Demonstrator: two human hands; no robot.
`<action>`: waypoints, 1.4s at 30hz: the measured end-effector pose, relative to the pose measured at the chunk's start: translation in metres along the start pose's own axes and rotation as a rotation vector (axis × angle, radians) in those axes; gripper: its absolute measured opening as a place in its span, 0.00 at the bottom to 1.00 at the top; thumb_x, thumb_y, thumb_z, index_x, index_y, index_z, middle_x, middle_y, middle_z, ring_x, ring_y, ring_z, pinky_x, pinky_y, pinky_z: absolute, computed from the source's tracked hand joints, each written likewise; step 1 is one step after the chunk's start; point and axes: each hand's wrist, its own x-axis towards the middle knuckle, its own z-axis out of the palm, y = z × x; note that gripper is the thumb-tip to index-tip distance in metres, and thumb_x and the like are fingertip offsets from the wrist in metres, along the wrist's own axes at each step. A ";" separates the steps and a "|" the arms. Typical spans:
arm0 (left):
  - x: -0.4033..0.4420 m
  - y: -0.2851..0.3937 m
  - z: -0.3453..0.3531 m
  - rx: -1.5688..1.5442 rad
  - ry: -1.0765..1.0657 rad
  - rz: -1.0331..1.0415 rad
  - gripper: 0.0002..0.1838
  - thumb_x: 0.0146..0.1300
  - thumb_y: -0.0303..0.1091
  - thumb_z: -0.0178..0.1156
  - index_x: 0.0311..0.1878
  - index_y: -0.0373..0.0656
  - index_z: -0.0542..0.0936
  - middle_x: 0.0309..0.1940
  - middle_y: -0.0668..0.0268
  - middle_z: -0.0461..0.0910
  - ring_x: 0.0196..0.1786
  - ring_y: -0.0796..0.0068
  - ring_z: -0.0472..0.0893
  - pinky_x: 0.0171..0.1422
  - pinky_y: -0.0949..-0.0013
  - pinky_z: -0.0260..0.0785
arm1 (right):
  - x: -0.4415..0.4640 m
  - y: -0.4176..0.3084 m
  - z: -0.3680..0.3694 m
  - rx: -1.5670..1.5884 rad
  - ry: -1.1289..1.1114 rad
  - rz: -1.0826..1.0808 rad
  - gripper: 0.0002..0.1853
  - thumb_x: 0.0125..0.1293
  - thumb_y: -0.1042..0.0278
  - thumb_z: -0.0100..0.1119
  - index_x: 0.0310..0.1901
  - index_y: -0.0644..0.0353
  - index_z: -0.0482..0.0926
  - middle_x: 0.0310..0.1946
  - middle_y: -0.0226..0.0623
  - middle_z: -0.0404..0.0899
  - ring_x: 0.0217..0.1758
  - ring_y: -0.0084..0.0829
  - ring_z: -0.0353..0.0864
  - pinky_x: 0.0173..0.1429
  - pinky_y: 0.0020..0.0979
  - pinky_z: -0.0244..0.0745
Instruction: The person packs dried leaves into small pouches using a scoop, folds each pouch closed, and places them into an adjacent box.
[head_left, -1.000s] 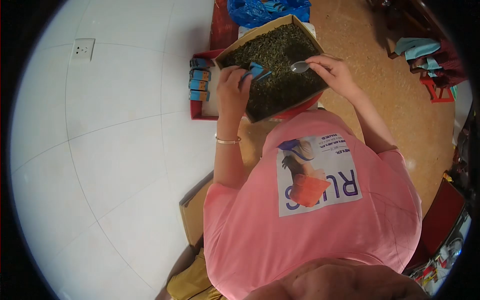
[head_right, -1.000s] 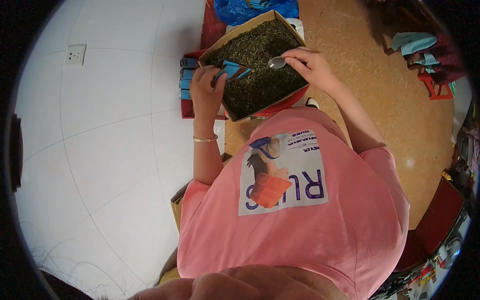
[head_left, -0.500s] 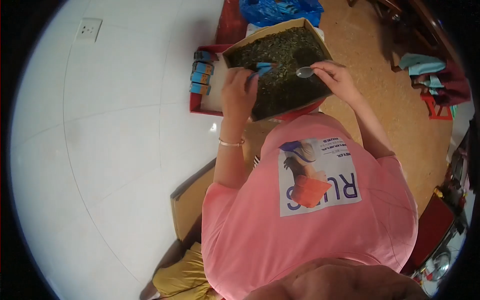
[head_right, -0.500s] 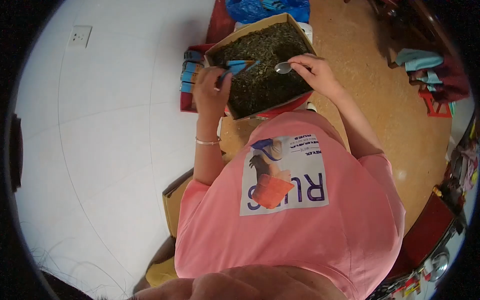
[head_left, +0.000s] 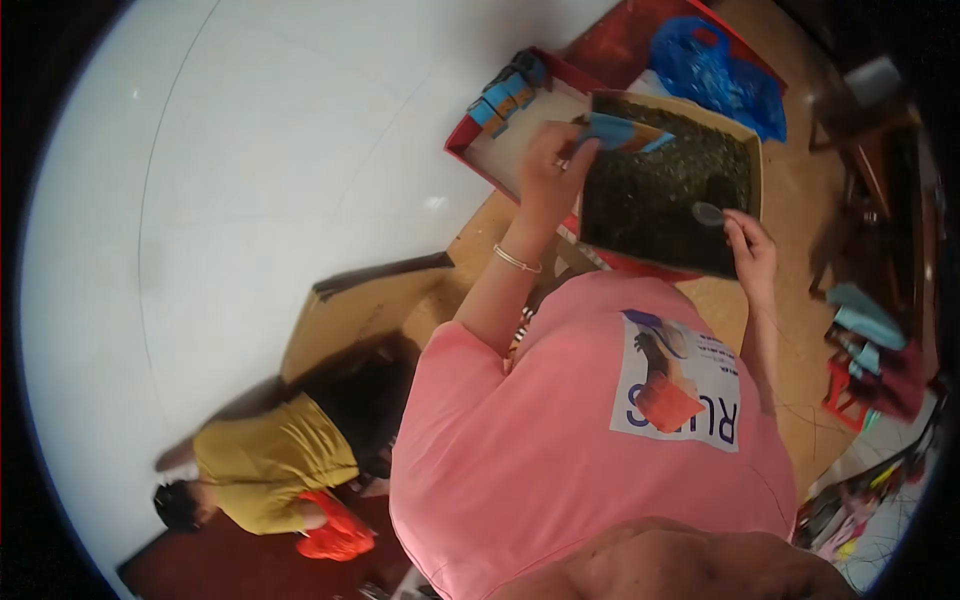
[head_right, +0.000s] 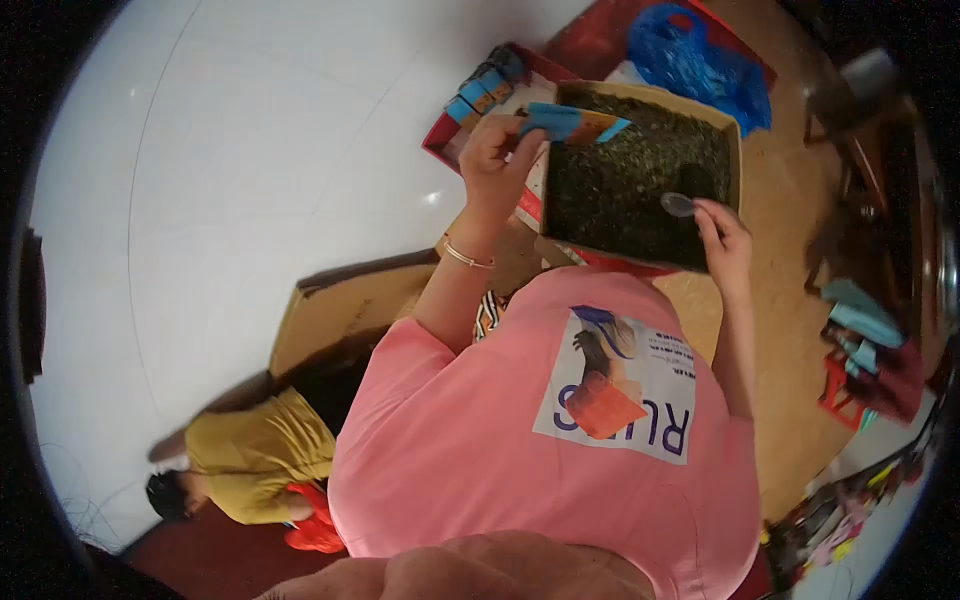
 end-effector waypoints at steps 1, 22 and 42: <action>-0.001 -0.015 -0.009 0.034 0.113 -0.065 0.05 0.63 0.24 0.69 0.39 0.37 0.82 0.37 0.60 0.81 0.33 0.69 0.81 0.39 0.70 0.74 | 0.001 -0.001 -0.001 -0.012 0.020 0.035 0.11 0.75 0.69 0.62 0.55 0.61 0.85 0.37 0.24 0.82 0.35 0.15 0.75 0.41 0.20 0.73; -0.030 -0.374 -0.113 0.625 0.093 -0.471 0.07 0.59 0.30 0.65 0.39 0.40 0.85 0.40 0.50 0.82 0.49 0.45 0.80 0.54 0.50 0.74 | 0.005 0.012 -0.004 -0.037 0.131 0.269 0.13 0.78 0.68 0.60 0.57 0.63 0.84 0.37 0.22 0.80 0.36 0.13 0.73 0.40 0.18 0.69; -0.046 -0.415 -0.132 0.566 0.019 -0.280 0.25 0.52 0.26 0.68 0.57 0.36 0.81 0.49 0.48 0.83 0.49 0.46 0.81 0.57 0.50 0.74 | 0.013 -0.061 0.026 -0.461 0.045 0.077 0.12 0.71 0.76 0.63 0.54 0.65 0.83 0.41 0.37 0.83 0.40 0.31 0.82 0.44 0.29 0.76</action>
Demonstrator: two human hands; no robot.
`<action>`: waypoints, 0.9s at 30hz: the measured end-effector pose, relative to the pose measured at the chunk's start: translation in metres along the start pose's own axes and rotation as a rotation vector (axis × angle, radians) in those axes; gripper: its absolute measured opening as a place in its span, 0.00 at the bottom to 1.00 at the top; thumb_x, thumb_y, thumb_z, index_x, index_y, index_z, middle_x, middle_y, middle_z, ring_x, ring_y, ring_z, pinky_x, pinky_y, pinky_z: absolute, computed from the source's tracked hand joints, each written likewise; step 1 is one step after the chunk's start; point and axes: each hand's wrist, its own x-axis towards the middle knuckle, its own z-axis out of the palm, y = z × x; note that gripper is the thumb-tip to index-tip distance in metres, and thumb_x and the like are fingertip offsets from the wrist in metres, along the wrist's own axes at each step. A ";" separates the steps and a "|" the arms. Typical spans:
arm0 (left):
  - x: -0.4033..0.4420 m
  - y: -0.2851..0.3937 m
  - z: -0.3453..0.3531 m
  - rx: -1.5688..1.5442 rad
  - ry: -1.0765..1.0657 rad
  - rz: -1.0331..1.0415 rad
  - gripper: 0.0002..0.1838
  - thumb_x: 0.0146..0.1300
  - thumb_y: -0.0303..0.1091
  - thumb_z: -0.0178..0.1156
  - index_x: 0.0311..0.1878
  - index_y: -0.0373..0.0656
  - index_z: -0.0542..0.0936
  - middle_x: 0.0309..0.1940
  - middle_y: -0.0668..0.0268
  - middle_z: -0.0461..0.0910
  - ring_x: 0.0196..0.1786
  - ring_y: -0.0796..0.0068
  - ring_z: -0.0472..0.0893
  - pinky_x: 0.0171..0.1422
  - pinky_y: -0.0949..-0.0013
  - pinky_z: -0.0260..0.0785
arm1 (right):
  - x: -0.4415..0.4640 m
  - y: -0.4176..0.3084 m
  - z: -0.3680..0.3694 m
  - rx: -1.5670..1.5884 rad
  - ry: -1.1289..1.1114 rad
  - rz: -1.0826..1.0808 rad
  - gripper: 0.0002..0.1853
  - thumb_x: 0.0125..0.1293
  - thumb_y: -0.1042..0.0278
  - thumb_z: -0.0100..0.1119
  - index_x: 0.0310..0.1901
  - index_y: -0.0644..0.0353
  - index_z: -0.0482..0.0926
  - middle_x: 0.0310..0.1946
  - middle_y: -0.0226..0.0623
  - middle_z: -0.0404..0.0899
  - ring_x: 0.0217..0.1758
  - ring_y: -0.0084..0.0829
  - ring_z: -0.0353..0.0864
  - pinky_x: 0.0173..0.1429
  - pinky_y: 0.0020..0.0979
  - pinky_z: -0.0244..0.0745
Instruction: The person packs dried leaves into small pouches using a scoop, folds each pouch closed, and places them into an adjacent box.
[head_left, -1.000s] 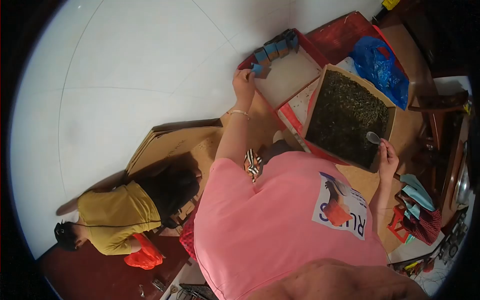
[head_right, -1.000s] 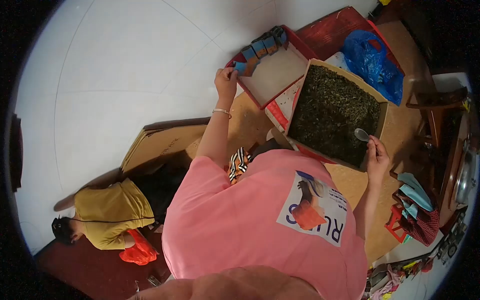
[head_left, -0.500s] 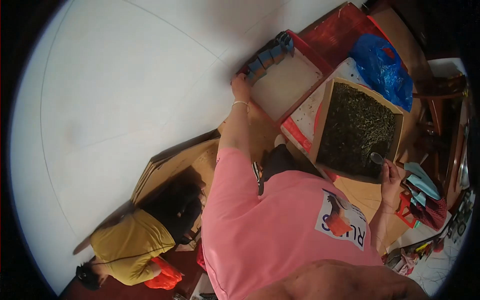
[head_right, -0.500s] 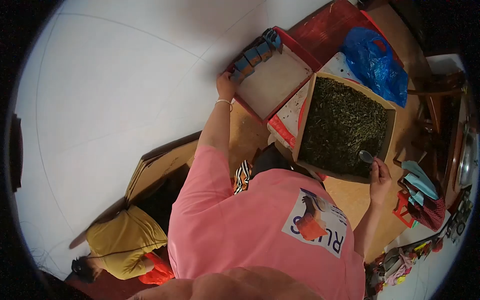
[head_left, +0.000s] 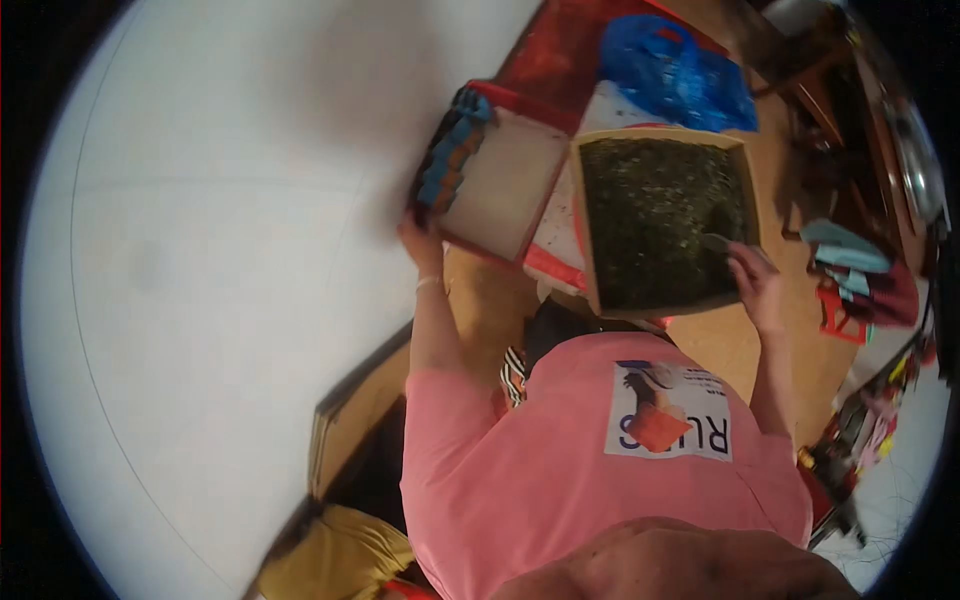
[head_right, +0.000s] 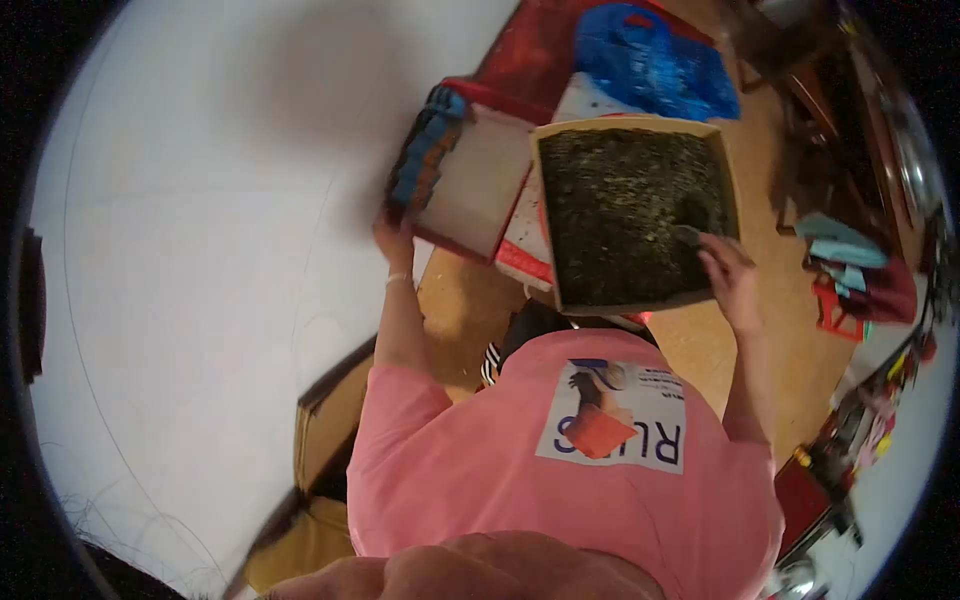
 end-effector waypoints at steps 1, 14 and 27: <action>-0.012 0.007 -0.006 -0.040 0.006 -0.004 0.27 0.56 0.29 0.70 0.60 0.35 0.79 0.51 0.48 0.81 0.50 0.49 0.82 0.54 0.54 0.76 | 0.000 0.002 0.001 0.006 -0.001 -0.036 0.11 0.71 0.77 0.63 0.53 0.65 0.83 0.40 0.38 0.82 0.39 0.33 0.82 0.44 0.29 0.76; -0.051 0.138 -0.061 -0.137 -0.119 -0.188 0.24 0.65 0.28 0.69 0.64 0.36 0.77 0.45 0.58 0.86 0.42 0.70 0.84 0.46 0.68 0.79 | 0.056 0.070 -0.058 0.674 0.272 0.015 0.13 0.81 0.66 0.46 0.50 0.63 0.80 0.42 0.31 0.79 0.42 0.22 0.76 0.49 0.28 0.74; 0.112 0.495 0.044 -0.272 -0.429 0.378 0.19 0.65 0.31 0.72 0.56 0.33 0.81 0.47 0.58 0.84 0.45 0.68 0.84 0.53 0.68 0.78 | 0.255 0.232 -0.053 0.144 0.112 -0.233 0.13 0.73 0.67 0.58 0.53 0.61 0.85 0.40 0.40 0.86 0.41 0.38 0.85 0.48 0.36 0.80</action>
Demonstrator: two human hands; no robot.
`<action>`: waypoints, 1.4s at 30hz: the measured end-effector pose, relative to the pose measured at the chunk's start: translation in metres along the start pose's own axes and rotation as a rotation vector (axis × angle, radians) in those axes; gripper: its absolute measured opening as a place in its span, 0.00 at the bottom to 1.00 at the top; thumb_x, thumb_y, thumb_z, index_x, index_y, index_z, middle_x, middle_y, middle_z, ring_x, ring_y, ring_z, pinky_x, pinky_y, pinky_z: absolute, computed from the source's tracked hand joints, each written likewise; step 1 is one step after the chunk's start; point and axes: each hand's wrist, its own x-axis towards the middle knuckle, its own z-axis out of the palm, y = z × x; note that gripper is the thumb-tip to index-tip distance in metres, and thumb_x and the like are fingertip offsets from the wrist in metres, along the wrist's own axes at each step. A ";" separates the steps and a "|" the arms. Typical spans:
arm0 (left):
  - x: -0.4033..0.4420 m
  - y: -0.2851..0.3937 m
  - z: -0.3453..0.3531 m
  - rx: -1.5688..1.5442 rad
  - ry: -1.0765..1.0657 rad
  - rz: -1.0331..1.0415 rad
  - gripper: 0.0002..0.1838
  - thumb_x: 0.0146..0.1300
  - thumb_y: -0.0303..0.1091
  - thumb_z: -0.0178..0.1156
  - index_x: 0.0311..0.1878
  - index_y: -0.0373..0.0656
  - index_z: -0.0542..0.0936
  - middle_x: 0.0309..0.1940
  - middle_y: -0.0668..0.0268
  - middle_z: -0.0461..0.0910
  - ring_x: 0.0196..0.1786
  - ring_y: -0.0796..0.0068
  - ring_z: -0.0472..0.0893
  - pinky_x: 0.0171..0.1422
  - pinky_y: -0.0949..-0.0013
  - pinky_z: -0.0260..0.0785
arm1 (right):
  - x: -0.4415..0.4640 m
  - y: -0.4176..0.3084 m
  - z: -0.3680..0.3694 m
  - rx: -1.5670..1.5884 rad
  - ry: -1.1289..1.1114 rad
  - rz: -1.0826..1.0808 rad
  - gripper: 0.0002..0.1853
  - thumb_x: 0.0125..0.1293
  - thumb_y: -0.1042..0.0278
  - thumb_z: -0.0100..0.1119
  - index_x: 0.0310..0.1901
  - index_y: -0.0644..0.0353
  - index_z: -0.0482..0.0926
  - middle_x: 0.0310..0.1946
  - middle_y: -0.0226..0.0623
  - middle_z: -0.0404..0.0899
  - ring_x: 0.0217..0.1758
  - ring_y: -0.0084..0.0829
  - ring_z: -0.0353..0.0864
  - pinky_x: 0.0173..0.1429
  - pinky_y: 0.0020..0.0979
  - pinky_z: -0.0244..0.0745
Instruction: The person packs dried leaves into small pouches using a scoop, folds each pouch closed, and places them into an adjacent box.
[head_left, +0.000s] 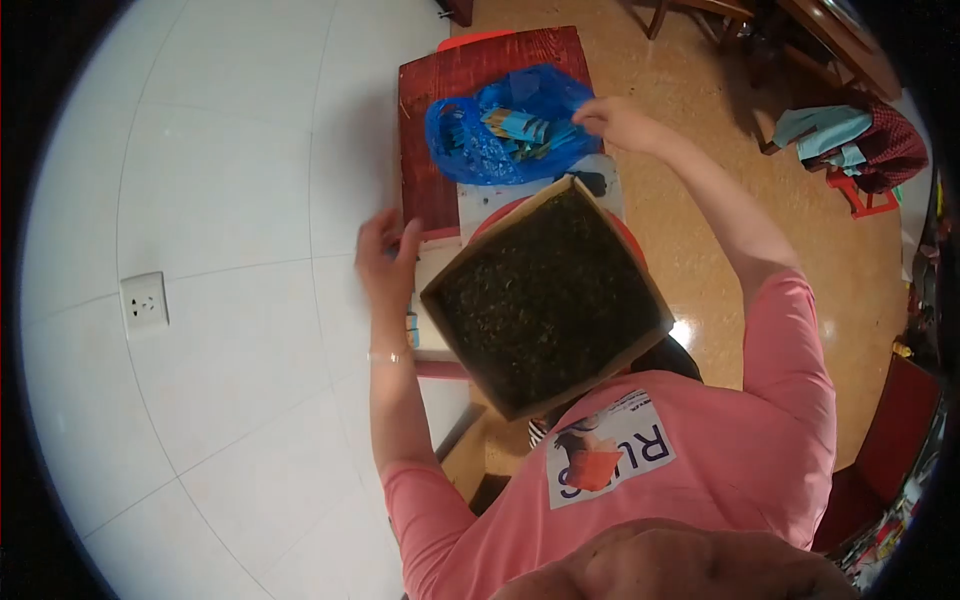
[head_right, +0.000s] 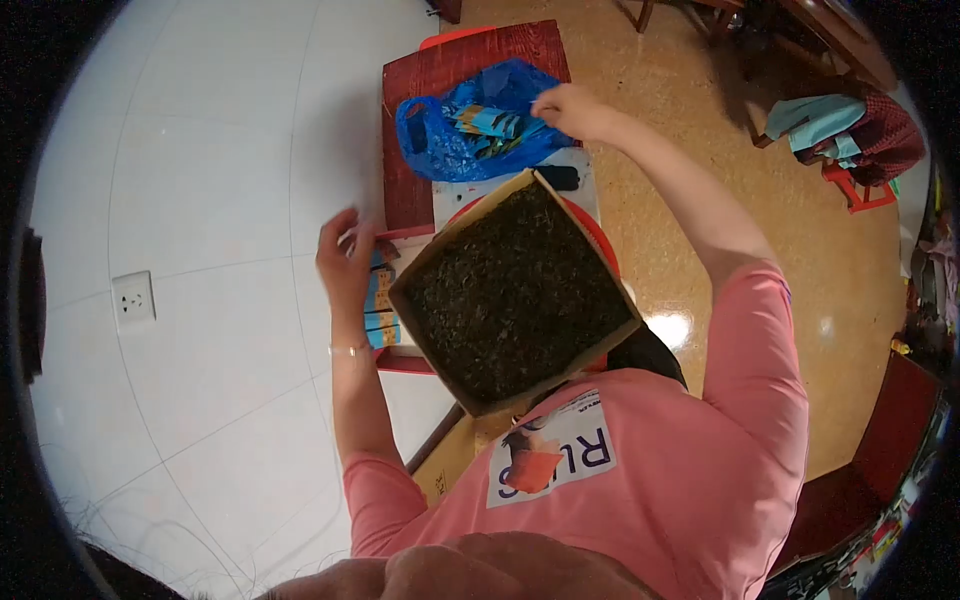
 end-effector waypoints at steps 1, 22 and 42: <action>0.020 0.005 0.023 0.001 -0.029 0.040 0.23 0.62 0.35 0.74 0.56 0.33 0.81 0.47 0.56 0.83 0.48 0.65 0.84 0.55 0.65 0.78 | 0.019 0.002 0.005 -0.076 -0.071 0.050 0.13 0.71 0.66 0.60 0.52 0.61 0.85 0.44 0.43 0.86 0.47 0.43 0.85 0.53 0.41 0.79; 0.026 -0.013 0.109 -0.217 -0.186 -0.330 0.11 0.59 0.31 0.70 0.40 0.34 0.83 0.27 0.62 0.81 0.32 0.78 0.77 0.41 0.69 0.72 | 0.142 0.019 0.129 -0.432 -0.683 0.373 0.46 0.52 0.34 0.75 0.63 0.64 0.80 0.61 0.47 0.82 0.64 0.44 0.82 0.66 0.42 0.78; 0.006 -0.001 0.107 -0.197 -0.172 -0.237 0.15 0.59 0.34 0.70 0.43 0.31 0.82 0.33 0.51 0.84 0.37 0.61 0.84 0.46 0.62 0.75 | 0.125 0.058 0.149 -0.664 -0.507 0.157 0.14 0.65 0.75 0.56 0.49 0.63 0.88 0.52 0.53 0.86 0.57 0.48 0.86 0.61 0.43 0.82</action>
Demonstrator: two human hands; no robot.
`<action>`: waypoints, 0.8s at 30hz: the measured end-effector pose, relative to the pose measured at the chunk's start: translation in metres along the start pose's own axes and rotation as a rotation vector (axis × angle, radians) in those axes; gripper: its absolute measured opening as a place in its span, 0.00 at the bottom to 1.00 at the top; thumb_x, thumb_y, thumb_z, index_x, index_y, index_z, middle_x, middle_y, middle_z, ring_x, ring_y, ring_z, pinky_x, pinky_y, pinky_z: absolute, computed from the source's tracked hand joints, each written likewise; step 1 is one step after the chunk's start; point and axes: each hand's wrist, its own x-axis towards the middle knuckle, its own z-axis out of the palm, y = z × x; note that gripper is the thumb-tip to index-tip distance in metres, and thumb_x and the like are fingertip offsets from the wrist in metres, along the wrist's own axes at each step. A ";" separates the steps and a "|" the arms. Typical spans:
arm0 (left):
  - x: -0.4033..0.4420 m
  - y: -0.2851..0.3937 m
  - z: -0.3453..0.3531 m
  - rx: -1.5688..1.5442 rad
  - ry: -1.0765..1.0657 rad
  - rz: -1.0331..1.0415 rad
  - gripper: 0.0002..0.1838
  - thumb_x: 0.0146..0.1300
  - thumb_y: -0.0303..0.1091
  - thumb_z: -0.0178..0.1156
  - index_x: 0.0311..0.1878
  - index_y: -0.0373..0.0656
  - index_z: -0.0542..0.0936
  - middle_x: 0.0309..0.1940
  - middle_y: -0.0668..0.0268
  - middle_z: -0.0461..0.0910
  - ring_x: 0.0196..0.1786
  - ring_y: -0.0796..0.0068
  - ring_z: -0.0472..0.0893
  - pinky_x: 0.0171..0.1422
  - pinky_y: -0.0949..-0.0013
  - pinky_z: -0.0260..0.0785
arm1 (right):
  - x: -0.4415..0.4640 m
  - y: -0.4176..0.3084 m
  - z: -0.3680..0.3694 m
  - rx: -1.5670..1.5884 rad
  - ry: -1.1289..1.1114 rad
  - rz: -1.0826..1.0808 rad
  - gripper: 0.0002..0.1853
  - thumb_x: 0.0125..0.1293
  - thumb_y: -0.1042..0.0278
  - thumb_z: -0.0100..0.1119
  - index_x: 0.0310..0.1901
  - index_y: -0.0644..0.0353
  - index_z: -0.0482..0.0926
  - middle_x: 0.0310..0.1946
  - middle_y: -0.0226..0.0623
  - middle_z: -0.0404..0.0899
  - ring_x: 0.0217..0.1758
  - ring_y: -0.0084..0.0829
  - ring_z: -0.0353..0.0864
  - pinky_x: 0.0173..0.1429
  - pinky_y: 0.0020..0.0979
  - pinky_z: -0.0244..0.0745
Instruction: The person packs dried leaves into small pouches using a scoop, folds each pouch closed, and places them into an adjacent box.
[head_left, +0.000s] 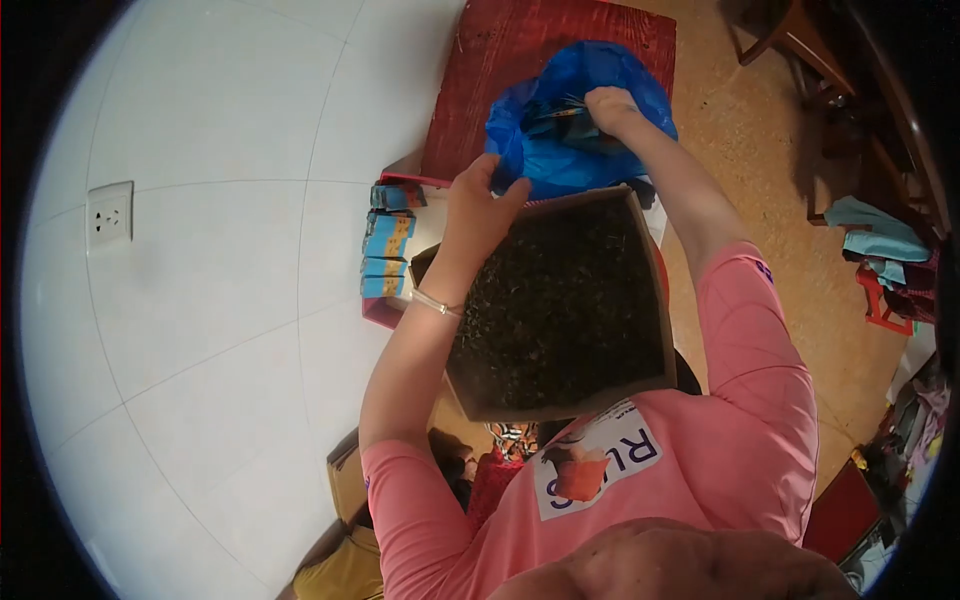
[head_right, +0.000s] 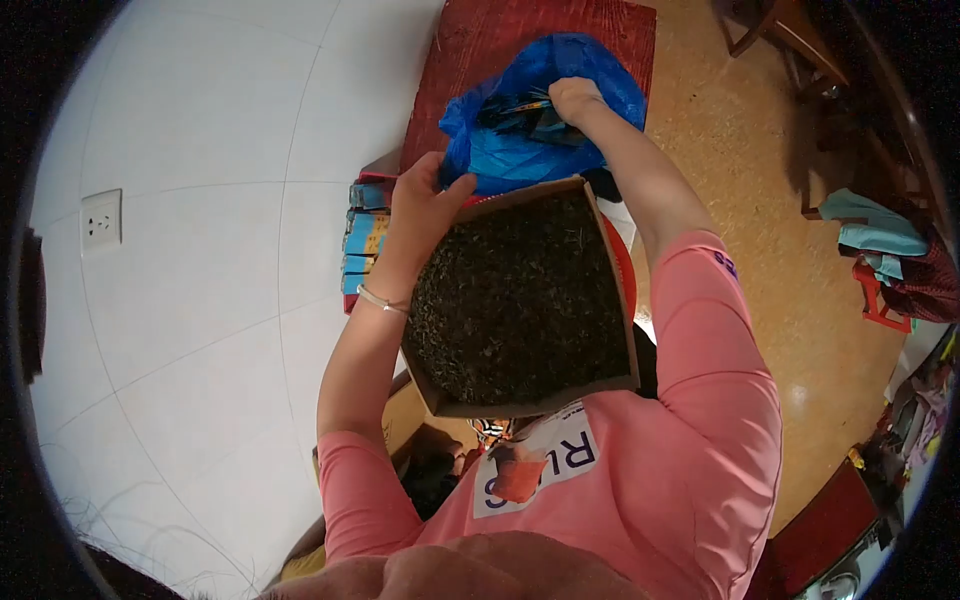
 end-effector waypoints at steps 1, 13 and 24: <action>0.003 -0.004 0.002 -0.007 0.008 0.003 0.15 0.59 0.34 0.70 0.43 0.31 0.82 0.33 0.51 0.84 0.37 0.61 0.84 0.46 0.62 0.75 | -0.009 -0.003 -0.011 -0.007 0.004 0.006 0.14 0.66 0.75 0.55 0.49 0.63 0.87 0.52 0.53 0.85 0.57 0.49 0.86 0.61 0.43 0.82; -0.043 0.018 -0.039 0.041 0.240 0.072 0.30 0.57 0.35 0.76 0.62 0.35 0.77 0.46 0.58 0.84 0.49 0.68 0.85 0.55 0.66 0.79 | -0.109 0.015 -0.121 0.133 0.302 -0.022 0.13 0.68 0.65 0.56 0.51 0.54 0.84 0.47 0.52 0.85 0.52 0.55 0.84 0.58 0.51 0.79; -0.241 -0.046 -0.127 -0.349 0.279 -0.302 0.14 0.68 0.29 0.68 0.54 0.35 0.83 0.39 0.67 0.86 0.41 0.82 0.83 0.48 0.76 0.75 | -0.332 -0.074 -0.149 0.415 0.237 -0.029 0.11 0.71 0.68 0.60 0.53 0.56 0.83 0.31 0.43 0.83 0.35 0.37 0.87 0.39 0.36 0.78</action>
